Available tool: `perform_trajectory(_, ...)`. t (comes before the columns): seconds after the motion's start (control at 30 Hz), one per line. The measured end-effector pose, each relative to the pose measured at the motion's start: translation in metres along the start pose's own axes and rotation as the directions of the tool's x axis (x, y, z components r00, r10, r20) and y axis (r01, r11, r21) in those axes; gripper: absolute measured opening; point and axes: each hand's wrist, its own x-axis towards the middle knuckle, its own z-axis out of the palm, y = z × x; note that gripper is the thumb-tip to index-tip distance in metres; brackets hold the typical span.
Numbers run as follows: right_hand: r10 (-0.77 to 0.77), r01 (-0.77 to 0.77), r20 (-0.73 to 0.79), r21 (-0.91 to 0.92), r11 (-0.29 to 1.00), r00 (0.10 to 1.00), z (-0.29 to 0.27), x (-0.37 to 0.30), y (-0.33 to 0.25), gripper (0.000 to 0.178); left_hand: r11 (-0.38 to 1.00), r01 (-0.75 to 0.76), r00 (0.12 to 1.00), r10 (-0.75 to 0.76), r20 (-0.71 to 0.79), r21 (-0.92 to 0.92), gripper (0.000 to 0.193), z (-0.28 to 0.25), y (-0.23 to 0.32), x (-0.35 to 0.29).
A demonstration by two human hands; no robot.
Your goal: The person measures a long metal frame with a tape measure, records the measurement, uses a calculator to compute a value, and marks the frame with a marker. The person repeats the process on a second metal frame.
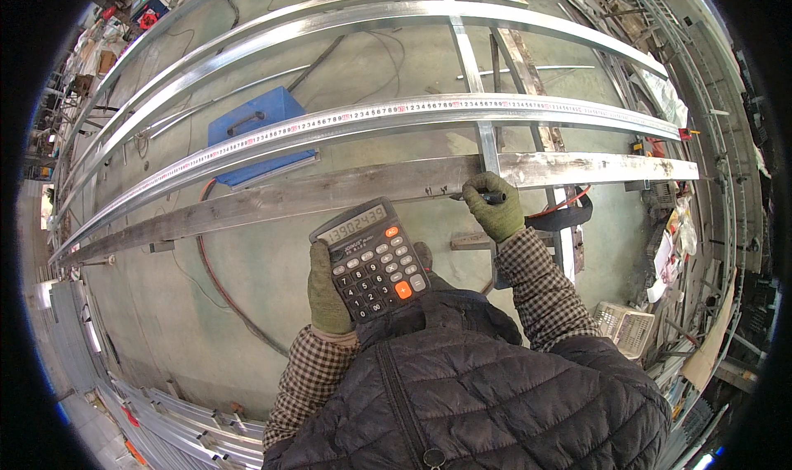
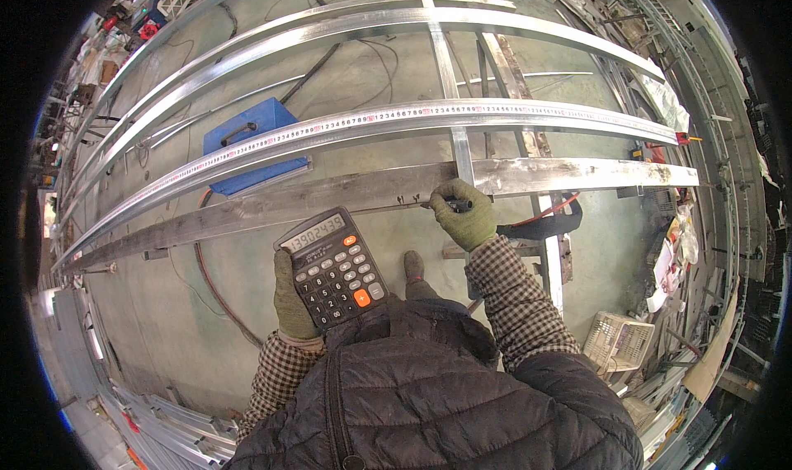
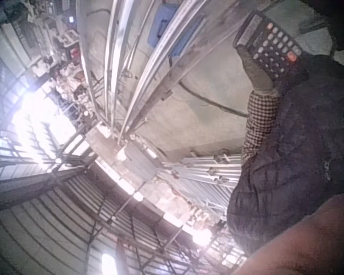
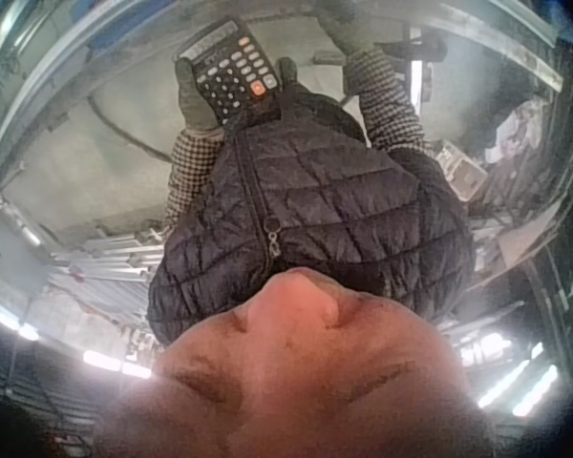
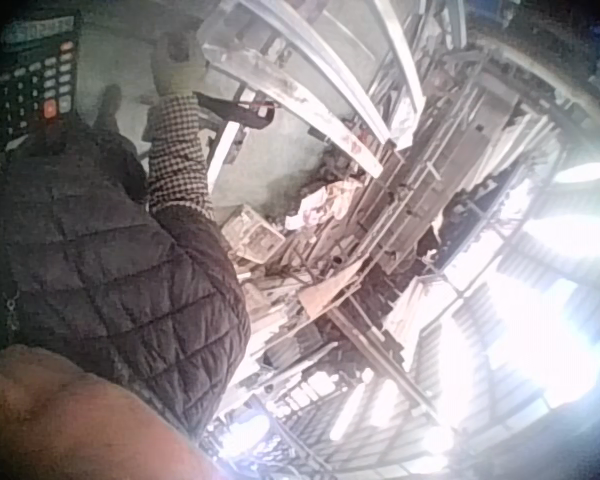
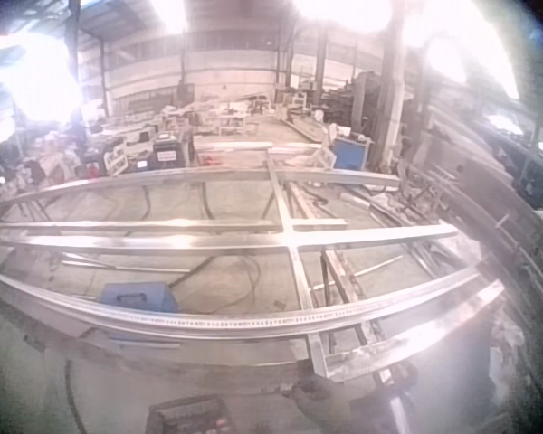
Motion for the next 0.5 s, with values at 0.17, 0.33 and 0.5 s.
perform_trajectory(0.17,0.030,-0.030,0.011,0.031,0.999,1.000,0.0003,0.0000,0.0015,0.011,1.000,-0.008,1.000,0.008,0.015,0.023,0.073,-0.0030,0.0002,-0.0005)
perform_trajectory(0.33,0.015,-0.015,0.004,-0.004,1.000,1.000,0.0009,0.0001,0.0019,0.010,0.998,-0.023,0.999,0.025,-0.028,0.064,0.072,-0.0090,-0.0012,0.0025)
perform_trajectory(0.5,0.033,-0.033,0.008,0.014,0.999,0.999,0.0008,0.0003,0.0001,0.010,1.000,-0.014,1.000,0.014,0.015,0.012,0.071,-0.0054,-0.0008,0.0016)
